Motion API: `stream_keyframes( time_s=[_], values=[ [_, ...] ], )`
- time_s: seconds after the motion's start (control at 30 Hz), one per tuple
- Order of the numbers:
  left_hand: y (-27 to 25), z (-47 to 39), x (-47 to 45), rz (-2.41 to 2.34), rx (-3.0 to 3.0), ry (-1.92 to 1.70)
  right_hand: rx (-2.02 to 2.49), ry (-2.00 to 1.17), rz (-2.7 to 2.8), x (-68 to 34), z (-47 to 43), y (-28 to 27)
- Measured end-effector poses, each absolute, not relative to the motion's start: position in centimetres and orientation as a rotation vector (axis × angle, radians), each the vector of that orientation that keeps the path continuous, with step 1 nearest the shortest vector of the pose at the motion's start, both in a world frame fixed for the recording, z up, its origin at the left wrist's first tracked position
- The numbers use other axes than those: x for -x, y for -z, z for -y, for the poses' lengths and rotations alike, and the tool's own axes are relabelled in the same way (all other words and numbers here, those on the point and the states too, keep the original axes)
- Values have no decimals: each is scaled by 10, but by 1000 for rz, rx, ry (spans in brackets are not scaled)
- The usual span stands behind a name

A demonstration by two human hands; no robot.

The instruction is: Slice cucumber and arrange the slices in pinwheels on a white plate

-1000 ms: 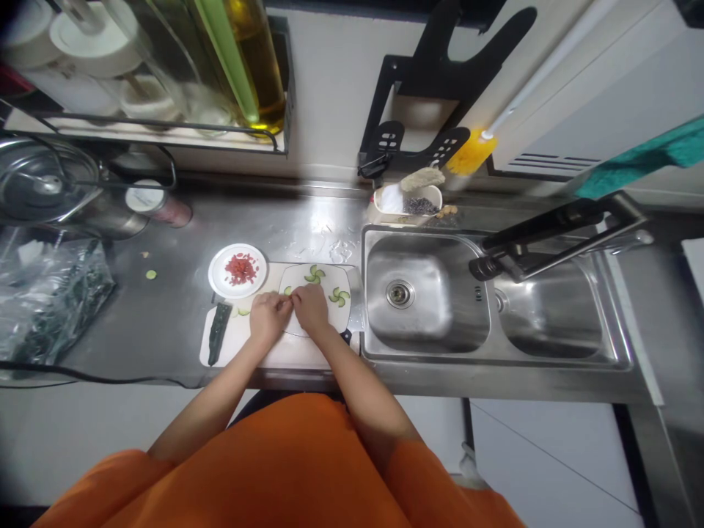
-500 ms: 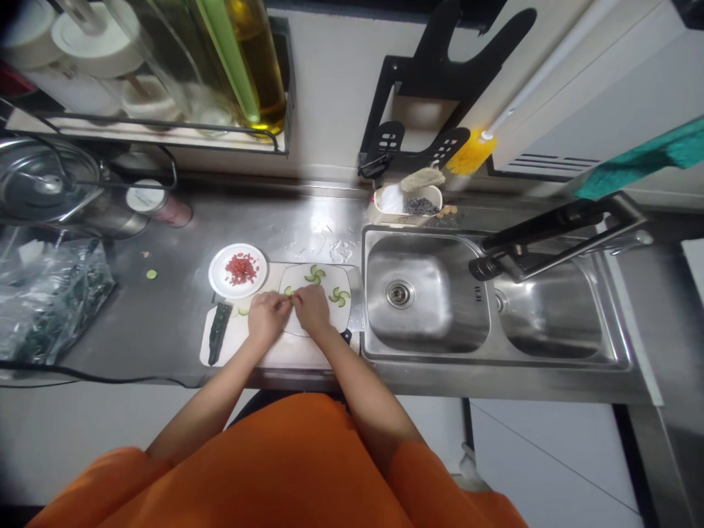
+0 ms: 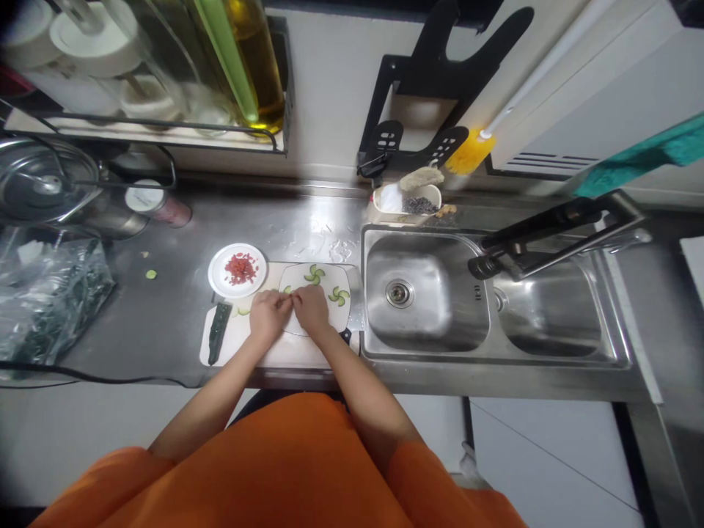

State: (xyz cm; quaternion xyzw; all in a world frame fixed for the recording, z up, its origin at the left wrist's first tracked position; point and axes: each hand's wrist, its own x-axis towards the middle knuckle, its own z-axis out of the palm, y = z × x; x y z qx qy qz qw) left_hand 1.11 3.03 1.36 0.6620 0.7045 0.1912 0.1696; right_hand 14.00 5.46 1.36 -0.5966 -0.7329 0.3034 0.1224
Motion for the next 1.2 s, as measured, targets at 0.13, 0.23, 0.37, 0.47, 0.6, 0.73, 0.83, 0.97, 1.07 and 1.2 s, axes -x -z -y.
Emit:
stream_keyframes(
  time_s=[0.13,0.23,0.37,0.47,0.6,0.73,0.83,0.97,1.07,1.2],
  values=[
    [-14,-29,-10,-1999,-1874,-553,1748,-872,2130,-140,-53,-13],
    [-15,-28,-10,-1991,-1859,-559,1735,-865,2130,-141,-52,-14],
    [-14,-27,-8,-1983,-1857,-554,1746,-875,2122,-141,-52,-14],
    [-13,-26,-8,-1993,-1861,-554,1743,-877,2134,-140,-53,-15],
    [-14,-26,-6,-1985,-1867,-550,1764,-868,2109,-140,-52,-15],
    [-15,-23,-3,-1984,-1878,-568,1802,-880,2060,-139,-52,-15],
    [-14,-21,0,-1982,-1889,-587,1811,-877,2044,-138,-53,-15],
    [-13,-19,1,-1982,-1886,-612,1789,-848,2098,-136,-55,-15],
    [-14,-19,1,-1970,-1882,-635,1789,-793,2147,-135,-55,-15],
    [-14,-20,2,-1967,-1876,-656,1800,-735,2257,-136,-56,-20]
  ],
)
